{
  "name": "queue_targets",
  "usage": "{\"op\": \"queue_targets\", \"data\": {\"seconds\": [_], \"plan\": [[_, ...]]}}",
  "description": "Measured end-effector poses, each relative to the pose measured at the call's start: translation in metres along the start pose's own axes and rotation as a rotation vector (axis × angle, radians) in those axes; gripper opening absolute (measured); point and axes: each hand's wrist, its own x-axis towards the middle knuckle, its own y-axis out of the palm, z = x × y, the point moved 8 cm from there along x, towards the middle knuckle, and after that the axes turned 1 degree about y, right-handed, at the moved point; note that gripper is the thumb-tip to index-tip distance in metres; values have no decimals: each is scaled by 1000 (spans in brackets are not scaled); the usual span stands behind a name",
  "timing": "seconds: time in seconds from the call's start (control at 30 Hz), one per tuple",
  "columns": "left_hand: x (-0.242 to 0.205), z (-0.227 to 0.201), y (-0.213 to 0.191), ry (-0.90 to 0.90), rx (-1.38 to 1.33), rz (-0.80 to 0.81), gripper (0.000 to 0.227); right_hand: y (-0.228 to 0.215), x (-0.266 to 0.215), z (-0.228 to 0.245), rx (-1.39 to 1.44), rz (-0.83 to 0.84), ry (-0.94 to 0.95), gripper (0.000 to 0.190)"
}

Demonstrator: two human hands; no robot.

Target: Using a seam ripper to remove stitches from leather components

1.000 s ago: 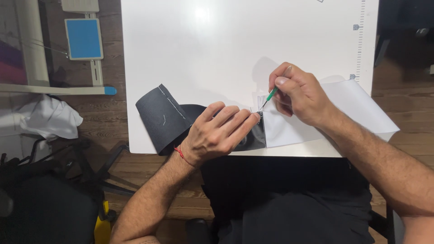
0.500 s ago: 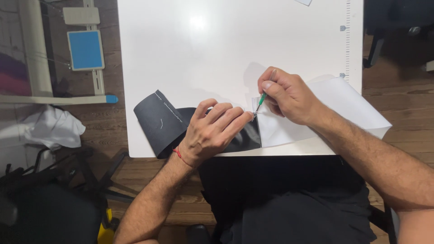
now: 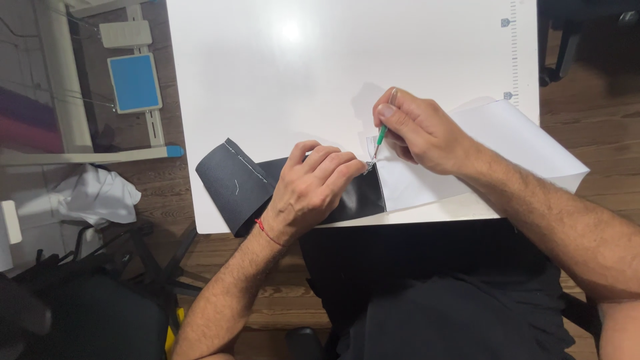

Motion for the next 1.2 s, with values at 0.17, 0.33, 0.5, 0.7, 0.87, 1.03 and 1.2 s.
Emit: {"op": "queue_targets", "data": {"seconds": [0.17, 0.33, 0.5, 0.7, 0.87, 1.03, 1.2], "plan": [[5, -9, -7, 46, 14, 1, 10, -3, 0, -5, 10, 9, 12, 31], [0, -11, -7, 61, 19, 14, 13, 2, -1, -1, -45, 41, -31, 30], [-1, -6, -6, 49, 14, 12, 14, 1, -1, -2, -53, 56, -20, 30], [1, -7, -9, 41, 1, -8, 10, 4, -1, 1, -97, 68, -34, 29], [-5, -1, -1, 17, -24, 9, 11, 8, -2, 4, -130, 55, -46, 30], [-1, 2, 6, -16, -88, 44, 9, -6, -6, 2, -31, -126, 15, 31], [12, 23, 27, -178, -280, 278, 15, -26, -6, -5, 203, -285, 249, 25]]}}
